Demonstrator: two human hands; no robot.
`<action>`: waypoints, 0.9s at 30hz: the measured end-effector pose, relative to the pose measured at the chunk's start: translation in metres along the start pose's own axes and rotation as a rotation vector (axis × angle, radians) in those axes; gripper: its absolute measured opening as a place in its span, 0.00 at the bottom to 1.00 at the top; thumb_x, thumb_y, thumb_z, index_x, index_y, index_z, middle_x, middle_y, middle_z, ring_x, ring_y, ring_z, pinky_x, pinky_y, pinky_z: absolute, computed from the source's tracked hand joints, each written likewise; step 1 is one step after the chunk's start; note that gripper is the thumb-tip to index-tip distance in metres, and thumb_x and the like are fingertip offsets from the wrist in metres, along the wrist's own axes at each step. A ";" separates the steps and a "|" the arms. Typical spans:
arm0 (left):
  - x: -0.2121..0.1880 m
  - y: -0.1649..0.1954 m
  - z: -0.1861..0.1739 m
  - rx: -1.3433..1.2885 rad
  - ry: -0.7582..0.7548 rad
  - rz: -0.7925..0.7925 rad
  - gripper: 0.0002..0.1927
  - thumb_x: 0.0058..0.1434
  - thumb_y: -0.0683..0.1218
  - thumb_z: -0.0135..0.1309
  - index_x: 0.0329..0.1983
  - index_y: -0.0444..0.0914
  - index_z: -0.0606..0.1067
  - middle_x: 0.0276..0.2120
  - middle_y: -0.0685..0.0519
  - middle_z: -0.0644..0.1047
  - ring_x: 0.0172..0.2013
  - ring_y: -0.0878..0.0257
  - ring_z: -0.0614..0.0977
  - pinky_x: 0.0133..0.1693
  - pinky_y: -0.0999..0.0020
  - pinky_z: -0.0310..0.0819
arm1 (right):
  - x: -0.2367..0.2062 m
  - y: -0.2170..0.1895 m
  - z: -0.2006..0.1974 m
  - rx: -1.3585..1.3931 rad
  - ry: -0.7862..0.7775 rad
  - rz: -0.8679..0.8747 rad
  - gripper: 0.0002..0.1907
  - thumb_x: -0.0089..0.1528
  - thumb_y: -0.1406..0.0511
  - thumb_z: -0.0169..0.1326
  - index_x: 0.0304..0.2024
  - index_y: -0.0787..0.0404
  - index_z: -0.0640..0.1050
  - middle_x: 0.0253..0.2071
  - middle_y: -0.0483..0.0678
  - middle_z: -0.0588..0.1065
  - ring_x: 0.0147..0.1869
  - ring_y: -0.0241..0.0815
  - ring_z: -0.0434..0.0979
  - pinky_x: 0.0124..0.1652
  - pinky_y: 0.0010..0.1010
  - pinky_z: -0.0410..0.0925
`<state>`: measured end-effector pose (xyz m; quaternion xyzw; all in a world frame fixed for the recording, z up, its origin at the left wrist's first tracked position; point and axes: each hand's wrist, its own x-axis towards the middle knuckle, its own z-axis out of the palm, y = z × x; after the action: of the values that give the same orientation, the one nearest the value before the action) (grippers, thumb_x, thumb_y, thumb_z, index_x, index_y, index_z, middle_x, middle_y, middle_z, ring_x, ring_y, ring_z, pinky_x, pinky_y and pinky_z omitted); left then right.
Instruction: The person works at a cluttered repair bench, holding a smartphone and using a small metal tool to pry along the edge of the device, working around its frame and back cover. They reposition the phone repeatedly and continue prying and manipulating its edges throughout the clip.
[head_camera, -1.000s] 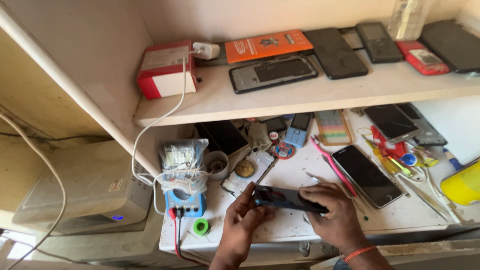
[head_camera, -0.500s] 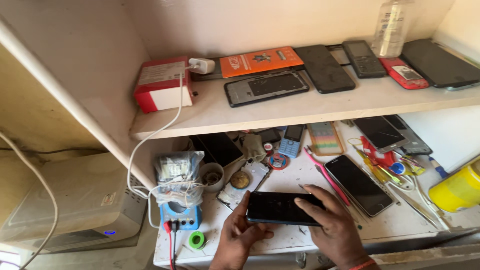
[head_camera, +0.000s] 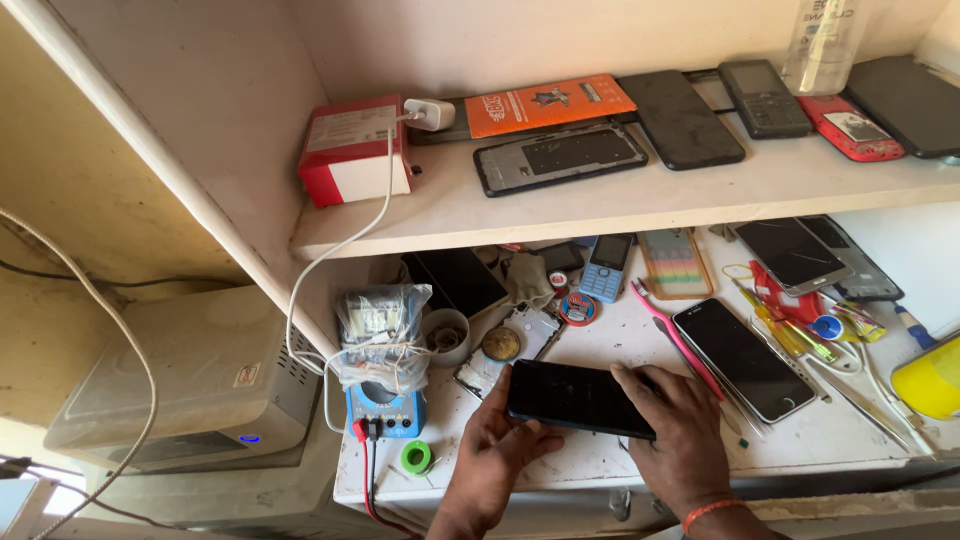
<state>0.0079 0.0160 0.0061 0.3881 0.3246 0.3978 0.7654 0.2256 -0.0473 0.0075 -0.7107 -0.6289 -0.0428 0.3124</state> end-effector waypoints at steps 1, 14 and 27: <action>-0.001 0.000 0.000 -0.010 0.006 -0.023 0.41 0.63 0.36 0.47 0.78 0.42 0.49 0.52 0.46 0.78 0.45 0.59 0.83 0.50 0.61 0.82 | -0.001 0.000 0.000 -0.018 0.004 0.000 0.44 0.41 0.73 0.62 0.61 0.44 0.75 0.52 0.42 0.73 0.59 0.48 0.69 0.61 0.43 0.59; 0.000 0.002 -0.003 -0.044 -0.017 -0.058 0.36 0.68 0.39 0.39 0.79 0.45 0.46 0.55 0.44 0.76 0.49 0.55 0.83 0.53 0.60 0.79 | 0.007 -0.004 0.002 -0.152 -0.089 0.068 0.45 0.43 0.66 0.65 0.65 0.46 0.72 0.51 0.40 0.73 0.61 0.44 0.66 0.64 0.43 0.54; -0.001 0.007 0.003 -0.008 0.013 -0.057 0.36 0.69 0.40 0.40 0.78 0.45 0.46 0.56 0.45 0.76 0.49 0.56 0.83 0.53 0.59 0.80 | 0.010 -0.008 -0.002 -0.159 -0.120 0.059 0.46 0.42 0.66 0.66 0.65 0.48 0.73 0.53 0.41 0.73 0.61 0.45 0.66 0.66 0.45 0.52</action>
<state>0.0072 0.0170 0.0133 0.3732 0.3389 0.3795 0.7758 0.2207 -0.0397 0.0173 -0.7527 -0.6199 -0.0408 0.2179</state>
